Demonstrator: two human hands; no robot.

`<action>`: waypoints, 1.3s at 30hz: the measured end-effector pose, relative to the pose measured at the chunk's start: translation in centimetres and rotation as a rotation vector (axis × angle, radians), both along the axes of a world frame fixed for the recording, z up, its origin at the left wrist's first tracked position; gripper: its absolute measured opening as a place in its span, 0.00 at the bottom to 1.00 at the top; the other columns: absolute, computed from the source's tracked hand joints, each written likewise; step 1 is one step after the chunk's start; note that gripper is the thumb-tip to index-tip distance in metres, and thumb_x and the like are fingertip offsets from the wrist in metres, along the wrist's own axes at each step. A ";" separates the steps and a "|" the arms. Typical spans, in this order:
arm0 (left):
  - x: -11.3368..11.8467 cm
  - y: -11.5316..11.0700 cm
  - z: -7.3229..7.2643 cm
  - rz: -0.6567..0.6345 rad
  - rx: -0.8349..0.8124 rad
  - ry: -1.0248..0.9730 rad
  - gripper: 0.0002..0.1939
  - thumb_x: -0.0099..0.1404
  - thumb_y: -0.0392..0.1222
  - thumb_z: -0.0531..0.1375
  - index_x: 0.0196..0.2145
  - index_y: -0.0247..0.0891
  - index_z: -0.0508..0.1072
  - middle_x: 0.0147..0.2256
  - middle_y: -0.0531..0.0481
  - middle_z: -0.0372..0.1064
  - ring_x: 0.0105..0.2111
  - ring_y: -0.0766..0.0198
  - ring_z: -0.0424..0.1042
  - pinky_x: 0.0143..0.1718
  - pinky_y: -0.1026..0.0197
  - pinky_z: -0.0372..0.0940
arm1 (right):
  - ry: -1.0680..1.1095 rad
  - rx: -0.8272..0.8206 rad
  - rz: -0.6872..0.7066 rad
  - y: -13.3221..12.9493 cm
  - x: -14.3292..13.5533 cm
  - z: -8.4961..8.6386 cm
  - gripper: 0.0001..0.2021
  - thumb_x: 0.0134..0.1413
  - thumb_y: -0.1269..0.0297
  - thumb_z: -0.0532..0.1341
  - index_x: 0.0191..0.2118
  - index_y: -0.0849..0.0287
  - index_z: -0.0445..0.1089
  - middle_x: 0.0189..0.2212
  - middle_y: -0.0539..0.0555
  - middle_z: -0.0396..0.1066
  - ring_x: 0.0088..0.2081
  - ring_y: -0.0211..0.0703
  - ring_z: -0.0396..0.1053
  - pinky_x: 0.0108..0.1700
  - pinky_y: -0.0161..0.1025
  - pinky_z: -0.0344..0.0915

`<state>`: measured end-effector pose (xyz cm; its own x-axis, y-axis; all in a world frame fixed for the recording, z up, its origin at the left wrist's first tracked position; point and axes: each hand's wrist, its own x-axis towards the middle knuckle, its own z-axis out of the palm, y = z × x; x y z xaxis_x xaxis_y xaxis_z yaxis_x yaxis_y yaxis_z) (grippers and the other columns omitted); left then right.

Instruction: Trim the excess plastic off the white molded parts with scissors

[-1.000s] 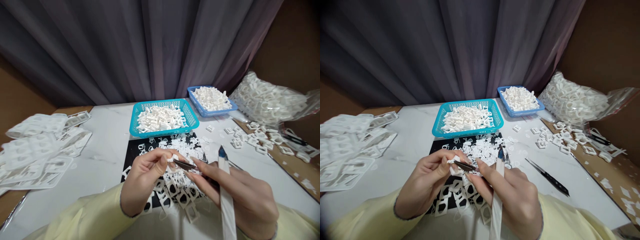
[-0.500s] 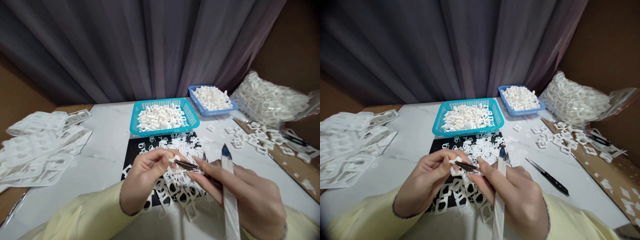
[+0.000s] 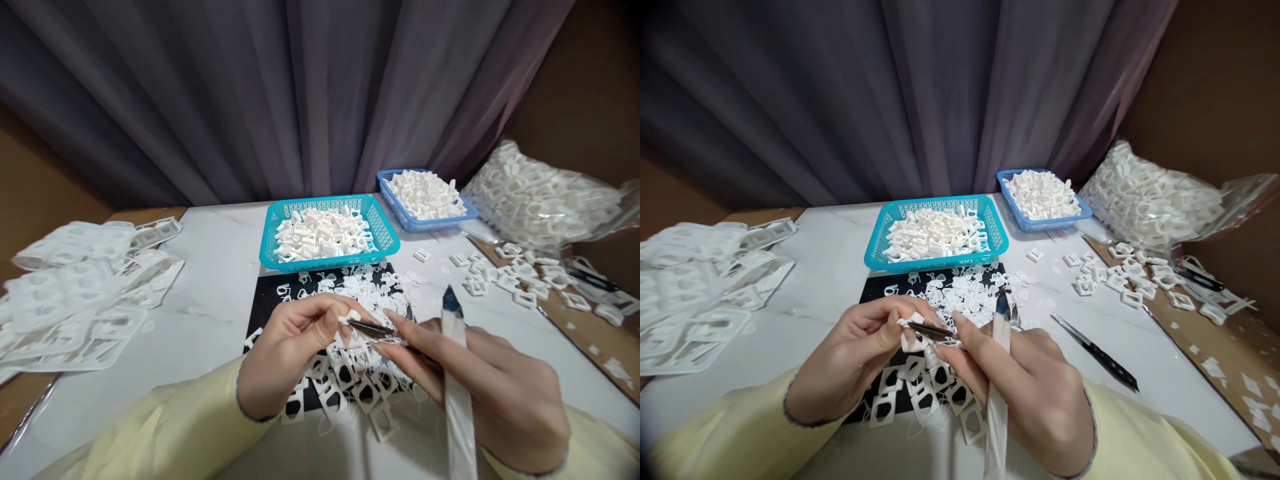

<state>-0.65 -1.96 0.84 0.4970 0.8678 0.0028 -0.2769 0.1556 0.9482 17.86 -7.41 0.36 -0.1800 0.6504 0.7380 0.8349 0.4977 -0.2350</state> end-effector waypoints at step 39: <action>-0.2 0.2 0.4 -0.081 -0.127 -0.035 0.11 0.60 0.44 0.60 0.23 0.38 0.75 0.32 0.49 0.68 0.30 0.63 0.63 0.36 0.61 0.56 | -0.095 -0.014 0.033 -0.4 -0.1 0.4 0.13 0.59 0.63 0.57 0.49 0.59 0.66 0.24 0.50 0.74 0.22 0.37 0.72 0.23 0.35 0.63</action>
